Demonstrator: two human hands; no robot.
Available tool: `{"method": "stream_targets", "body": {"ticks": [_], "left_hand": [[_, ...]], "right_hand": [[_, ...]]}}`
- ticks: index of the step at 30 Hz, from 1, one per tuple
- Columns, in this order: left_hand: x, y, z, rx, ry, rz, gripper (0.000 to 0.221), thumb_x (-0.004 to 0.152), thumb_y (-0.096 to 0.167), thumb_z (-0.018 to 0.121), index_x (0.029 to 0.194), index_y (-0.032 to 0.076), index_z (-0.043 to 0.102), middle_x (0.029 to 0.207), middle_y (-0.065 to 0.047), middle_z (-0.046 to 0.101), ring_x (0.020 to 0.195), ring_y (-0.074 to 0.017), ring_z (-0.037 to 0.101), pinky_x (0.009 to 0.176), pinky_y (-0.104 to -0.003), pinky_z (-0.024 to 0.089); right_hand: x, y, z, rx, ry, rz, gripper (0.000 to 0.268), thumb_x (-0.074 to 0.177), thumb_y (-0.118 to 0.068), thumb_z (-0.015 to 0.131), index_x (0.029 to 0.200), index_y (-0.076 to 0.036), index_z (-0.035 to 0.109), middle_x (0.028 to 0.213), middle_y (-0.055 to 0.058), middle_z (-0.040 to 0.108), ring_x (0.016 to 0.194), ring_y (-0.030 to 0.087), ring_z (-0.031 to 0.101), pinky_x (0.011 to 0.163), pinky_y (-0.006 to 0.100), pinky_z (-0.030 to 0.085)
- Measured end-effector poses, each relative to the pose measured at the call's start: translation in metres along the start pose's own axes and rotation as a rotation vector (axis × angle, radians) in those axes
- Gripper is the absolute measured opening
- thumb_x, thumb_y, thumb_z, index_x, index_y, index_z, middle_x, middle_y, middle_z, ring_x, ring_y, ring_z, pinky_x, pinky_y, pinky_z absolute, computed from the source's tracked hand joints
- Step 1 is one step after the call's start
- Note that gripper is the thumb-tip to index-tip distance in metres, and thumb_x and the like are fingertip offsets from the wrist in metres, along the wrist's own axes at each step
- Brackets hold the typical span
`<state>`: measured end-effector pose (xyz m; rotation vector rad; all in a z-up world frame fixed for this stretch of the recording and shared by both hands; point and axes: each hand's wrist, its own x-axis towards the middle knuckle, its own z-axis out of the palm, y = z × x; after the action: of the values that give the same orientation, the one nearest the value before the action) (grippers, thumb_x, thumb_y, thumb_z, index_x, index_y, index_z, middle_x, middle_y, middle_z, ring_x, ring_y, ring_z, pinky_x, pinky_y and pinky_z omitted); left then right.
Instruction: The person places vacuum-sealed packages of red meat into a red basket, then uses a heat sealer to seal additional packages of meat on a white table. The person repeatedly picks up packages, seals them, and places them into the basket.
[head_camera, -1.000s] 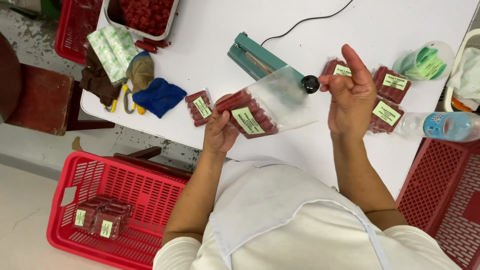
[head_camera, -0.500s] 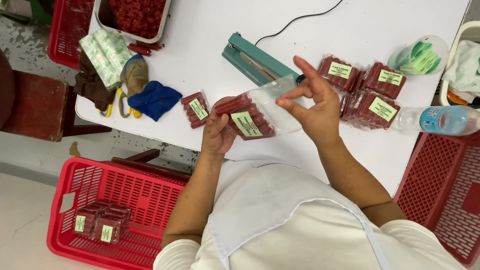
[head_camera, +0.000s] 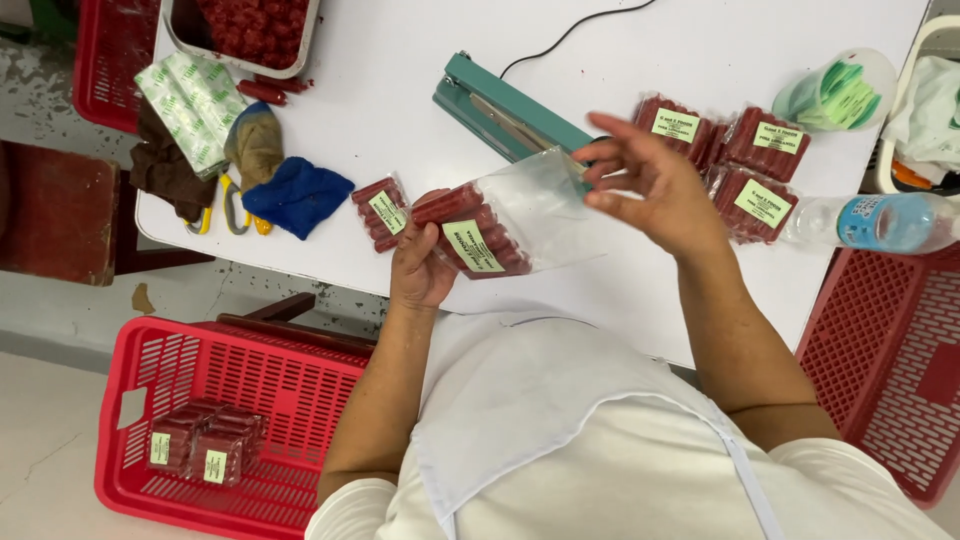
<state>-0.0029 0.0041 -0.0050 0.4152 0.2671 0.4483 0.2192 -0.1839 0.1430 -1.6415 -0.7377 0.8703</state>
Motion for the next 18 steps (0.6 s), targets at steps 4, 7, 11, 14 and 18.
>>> {"method": "stream_targets", "body": {"ticks": [4,7,11,14,18], "left_hand": [[0.002,-0.006,-0.001,-0.010,0.019,-0.009,0.045,0.094,0.013,0.075,0.135,0.004,0.060,0.129,-0.014,0.068,0.122,-0.0304,0.063,0.106,-0.045,0.051],[0.003,-0.006,0.001,0.015,-0.004,-0.020,0.049,0.094,0.016,0.076,0.136,0.001,0.058,0.126,-0.015,0.069,0.118,-0.0293,0.064,0.107,-0.043,0.050],[0.001,0.003,0.017,0.069,-0.021,-0.021,0.048,0.095,0.022,0.076,0.134,0.003,0.059,0.131,-0.018,0.066,0.121,-0.0347,0.063,0.106,-0.051,0.050],[0.001,0.010,0.017,0.104,-0.024,-0.036,0.051,0.094,0.026,0.077,0.134,0.001,0.059,0.131,-0.021,0.065,0.119,-0.0375,0.065,0.106,-0.054,0.051],[0.004,0.009,-0.013,0.175,0.062,-0.090,0.050,0.092,0.024,0.078,0.133,0.003,0.059,0.130,-0.019,0.066,0.120,-0.0338,0.064,0.105,-0.051,0.052]], "right_hand": [[0.007,-0.007,0.013,-0.004,-0.099,0.088,0.083,0.078,-0.006,0.080,0.152,-0.016,0.043,0.123,0.006,0.064,0.113,0.016,0.064,0.105,0.032,0.052],[0.012,-0.012,0.022,-0.053,-0.068,0.195,0.076,0.079,-0.011,0.082,0.147,-0.022,0.050,0.101,0.003,0.077,0.098,0.007,0.068,0.096,0.024,0.050],[0.014,0.002,0.009,-0.059,0.066,0.112,0.058,0.083,-0.010,0.082,0.137,-0.018,0.062,0.088,-0.003,0.075,0.087,0.002,0.069,0.094,0.024,0.057],[0.015,0.018,-0.011,-0.117,0.188,0.064,0.054,0.087,-0.007,0.082,0.136,-0.014,0.063,0.089,-0.001,0.074,0.091,0.002,0.067,0.096,0.023,0.054],[0.023,0.058,-0.031,-0.344,0.384,-0.227,0.035,0.106,-0.008,0.071,0.139,-0.009,0.060,0.102,0.010,0.074,0.103,0.016,0.070,0.104,0.036,0.054]]}}
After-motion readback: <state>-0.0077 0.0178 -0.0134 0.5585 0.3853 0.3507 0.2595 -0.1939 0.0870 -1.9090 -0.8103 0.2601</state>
